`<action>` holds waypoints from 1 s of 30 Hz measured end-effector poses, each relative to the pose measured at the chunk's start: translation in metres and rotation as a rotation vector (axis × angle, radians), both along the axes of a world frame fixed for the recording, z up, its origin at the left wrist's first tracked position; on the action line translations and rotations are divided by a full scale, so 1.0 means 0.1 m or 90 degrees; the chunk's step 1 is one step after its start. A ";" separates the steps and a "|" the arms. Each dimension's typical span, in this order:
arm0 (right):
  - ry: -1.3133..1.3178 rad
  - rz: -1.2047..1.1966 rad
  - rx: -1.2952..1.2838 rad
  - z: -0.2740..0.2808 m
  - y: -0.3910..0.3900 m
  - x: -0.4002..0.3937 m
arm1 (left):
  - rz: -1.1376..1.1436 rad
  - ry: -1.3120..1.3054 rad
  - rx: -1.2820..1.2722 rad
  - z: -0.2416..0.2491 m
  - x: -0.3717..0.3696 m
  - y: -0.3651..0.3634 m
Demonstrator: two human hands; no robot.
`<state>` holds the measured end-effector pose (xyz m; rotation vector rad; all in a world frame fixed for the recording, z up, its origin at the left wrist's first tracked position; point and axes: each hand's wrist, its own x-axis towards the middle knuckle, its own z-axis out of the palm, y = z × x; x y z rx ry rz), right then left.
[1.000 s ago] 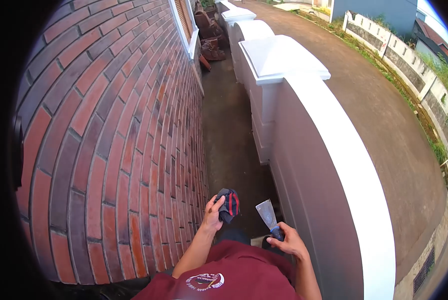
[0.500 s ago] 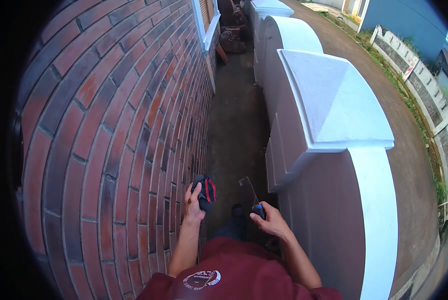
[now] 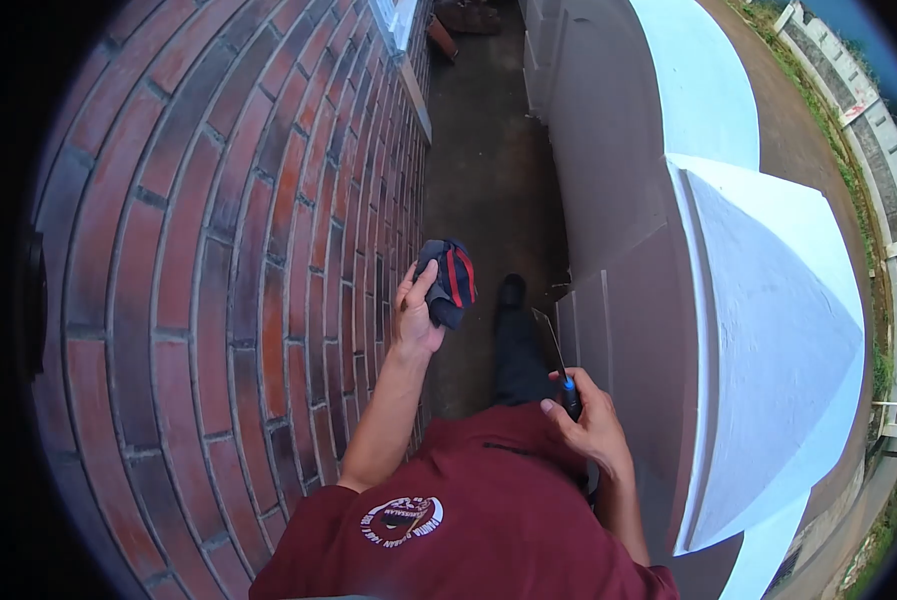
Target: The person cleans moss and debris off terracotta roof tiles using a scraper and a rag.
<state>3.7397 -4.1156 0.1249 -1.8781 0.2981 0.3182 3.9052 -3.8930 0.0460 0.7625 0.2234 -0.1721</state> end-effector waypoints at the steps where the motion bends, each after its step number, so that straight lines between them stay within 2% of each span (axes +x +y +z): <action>1: -0.003 0.003 0.003 -0.02 -0.03 0.29 | -0.013 -0.006 -0.001 -0.06 0.34 -0.05; 4: -0.024 0.041 0.027 -0.02 -0.15 1.23 | -0.033 0.003 0.012 -0.19 1.34 -0.24; 8: -0.011 -0.027 -0.010 0.29 -0.25 2.49 | -0.056 0.030 0.027 -0.02 2.57 -0.34; 13: -0.017 -0.012 -0.043 0.48 -0.41 3.72 | -0.036 0.027 0.023 0.06 3.92 -0.32; 21: -0.055 0.016 -0.078 0.30 -0.43 5.93 | -0.024 0.060 0.001 -0.21 6.06 -0.34; 22: -0.093 0.006 -0.078 0.23 -0.41 6.25 | -0.017 0.053 -0.009 -0.20 6.43 -0.35; 25: -0.017 -0.020 -0.090 0.34 -0.30 7.09 | -0.004 0.047 -0.017 -0.08 7.20 -0.31; 26: -0.036 -0.017 -0.085 0.38 -0.27 7.32 | -0.001 0.037 -0.012 -0.01 7.50 -0.31; 30: -0.054 0.042 -0.058 0.53 -0.27 8.23 | -0.010 0.013 -0.002 0.07 8.45 -0.28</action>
